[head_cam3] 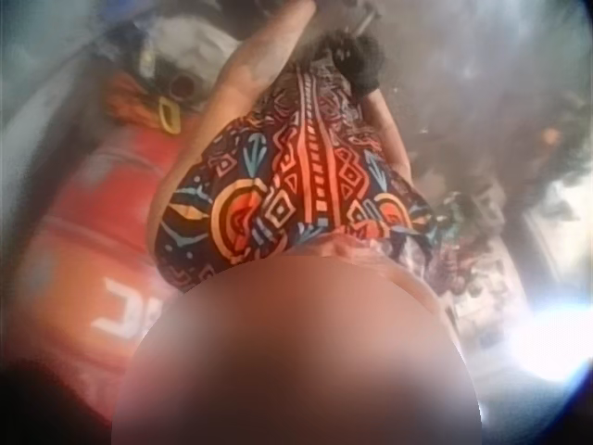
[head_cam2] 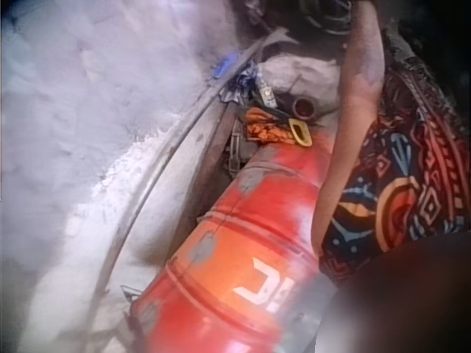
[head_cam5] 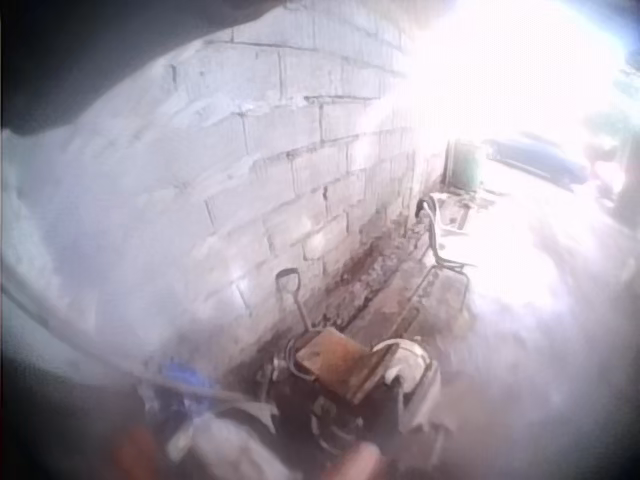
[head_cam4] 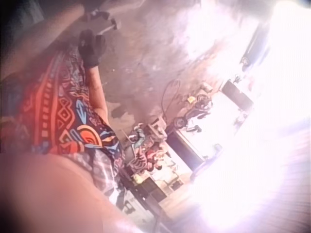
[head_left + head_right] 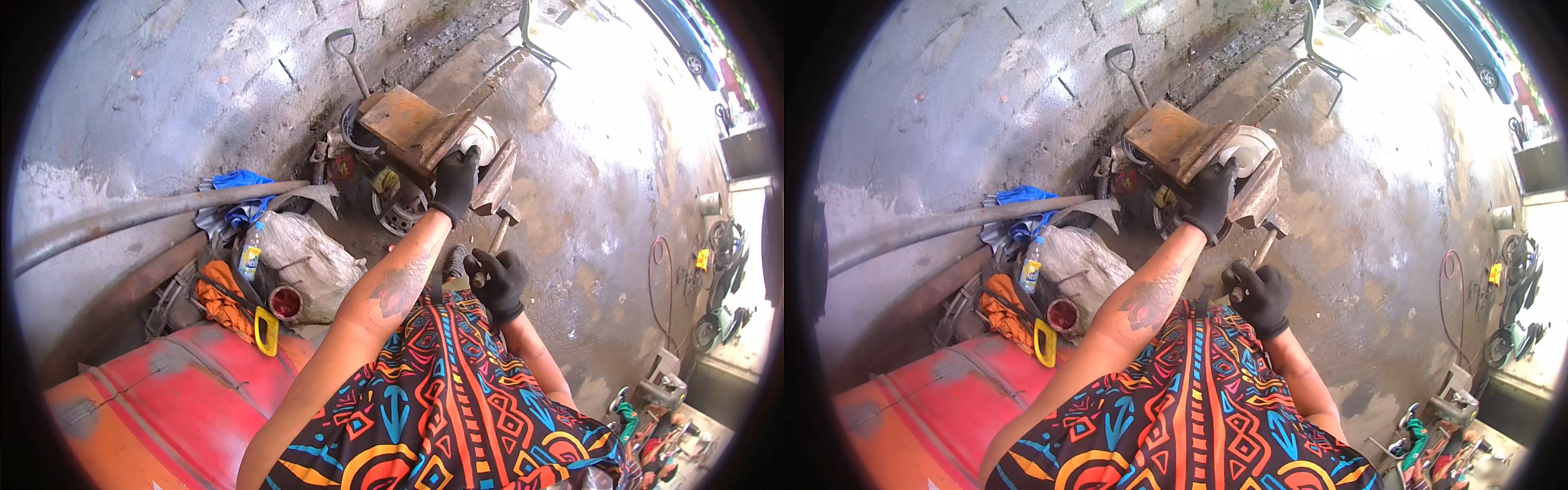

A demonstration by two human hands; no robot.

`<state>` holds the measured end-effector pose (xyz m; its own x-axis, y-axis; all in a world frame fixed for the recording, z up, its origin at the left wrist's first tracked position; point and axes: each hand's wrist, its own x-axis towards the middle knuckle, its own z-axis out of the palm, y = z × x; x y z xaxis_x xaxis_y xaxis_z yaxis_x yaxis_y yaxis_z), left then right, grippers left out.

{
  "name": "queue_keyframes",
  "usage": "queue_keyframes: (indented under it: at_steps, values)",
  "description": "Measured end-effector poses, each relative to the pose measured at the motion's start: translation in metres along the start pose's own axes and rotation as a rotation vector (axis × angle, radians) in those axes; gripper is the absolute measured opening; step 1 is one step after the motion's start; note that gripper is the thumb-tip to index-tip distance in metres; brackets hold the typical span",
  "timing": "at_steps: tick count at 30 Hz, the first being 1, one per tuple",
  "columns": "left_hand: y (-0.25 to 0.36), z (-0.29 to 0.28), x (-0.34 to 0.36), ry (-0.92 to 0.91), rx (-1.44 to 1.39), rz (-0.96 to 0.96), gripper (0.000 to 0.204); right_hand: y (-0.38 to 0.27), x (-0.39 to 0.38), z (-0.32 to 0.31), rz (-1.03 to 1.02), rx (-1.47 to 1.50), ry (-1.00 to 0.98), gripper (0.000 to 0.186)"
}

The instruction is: The person secures a metal piece in a bench vise and repeatedly strikes it with a hammer to shape it. They periodically reposition the metal within the vise jaws to access different areas for shaping.

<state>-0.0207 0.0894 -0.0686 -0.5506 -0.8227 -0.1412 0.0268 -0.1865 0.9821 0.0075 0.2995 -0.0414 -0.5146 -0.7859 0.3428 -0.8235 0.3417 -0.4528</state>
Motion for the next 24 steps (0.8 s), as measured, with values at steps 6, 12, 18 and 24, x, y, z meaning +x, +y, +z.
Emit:
queue_keyframes:
  at_steps: [6, 12, 18, 24]
  values:
    - [0.014, -0.006, -0.006, -0.064, 0.125, 0.029, 0.040, 0.012, 0.032, 0.033, -0.338, 0.324, 0.299, 0.022]
    - [0.023, -0.009, -0.008, -0.048, 0.237, 0.081, 0.041, 0.029, 0.042, 0.031, -0.327, 0.337, 0.235, 0.027]
    - [0.019, -0.008, -0.005, -0.017, 0.303, 0.081, 0.041, 0.110, 0.148, -0.005, 0.803, 1.255, 0.319, 0.029]
    - [-0.001, -0.005, -0.003, 0.001, -0.080, -0.044, 0.032, 0.157, 0.198, 0.019, 1.048, 1.266, 0.086, 0.041]
